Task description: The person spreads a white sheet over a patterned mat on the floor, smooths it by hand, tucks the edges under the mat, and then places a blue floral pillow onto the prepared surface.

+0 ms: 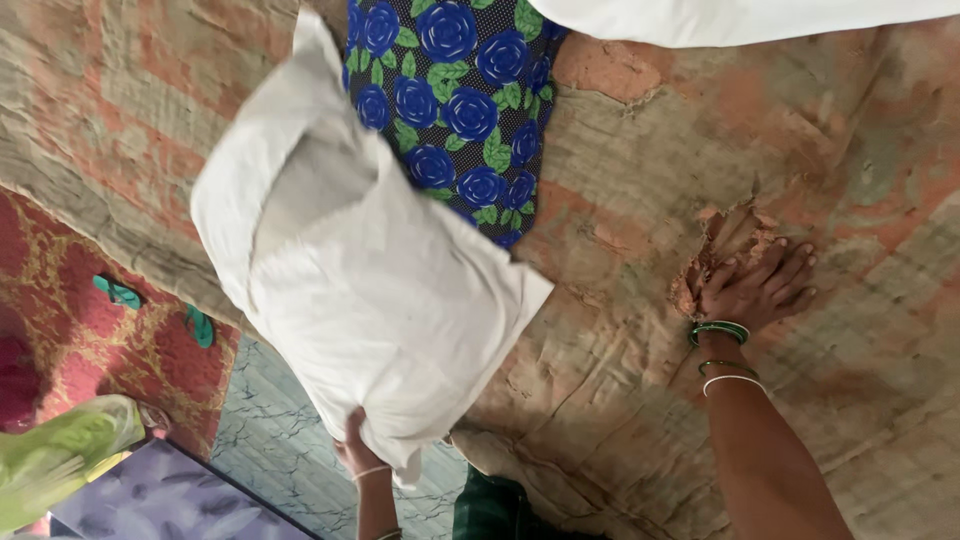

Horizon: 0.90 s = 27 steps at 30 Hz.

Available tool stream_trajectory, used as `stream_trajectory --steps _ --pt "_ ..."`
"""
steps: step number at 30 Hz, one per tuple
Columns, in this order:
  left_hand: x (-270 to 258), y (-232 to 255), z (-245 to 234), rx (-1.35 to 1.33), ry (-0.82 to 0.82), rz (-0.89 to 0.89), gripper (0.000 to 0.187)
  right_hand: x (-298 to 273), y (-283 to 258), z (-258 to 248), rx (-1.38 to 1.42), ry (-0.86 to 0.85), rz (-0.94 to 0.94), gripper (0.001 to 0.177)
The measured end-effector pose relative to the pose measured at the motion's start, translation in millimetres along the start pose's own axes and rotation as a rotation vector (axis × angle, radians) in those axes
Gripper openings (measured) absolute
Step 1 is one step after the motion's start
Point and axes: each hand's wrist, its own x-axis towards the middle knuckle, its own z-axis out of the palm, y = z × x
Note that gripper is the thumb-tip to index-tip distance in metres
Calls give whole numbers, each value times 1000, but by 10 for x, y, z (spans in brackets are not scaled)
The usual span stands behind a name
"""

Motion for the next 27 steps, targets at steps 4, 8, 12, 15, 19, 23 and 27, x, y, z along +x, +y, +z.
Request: stream_trajectory --steps 4,8,12,15,19,23,27 --pt "33 -460 -215 171 161 -88 70 6 -17 -16 17 -4 2 65" --pt "81 -702 -133 299 313 -91 66 -25 33 7 6 -12 -2 65" --pt "35 -686 360 1112 394 648 60 3 7 41 12 23 1 65" --pt "-180 -556 1166 120 -63 381 55 0 5 25 26 0 18 67" --pt "-703 -406 2062 816 -451 1296 37 8 -28 3 17 3 21 66" --pt "-562 -533 3262 37 -708 423 63 -2 -10 2 -7 25 5 64" --pt "-303 -206 3732 -296 -417 -327 78 19 -28 9 -9 28 -5 64"
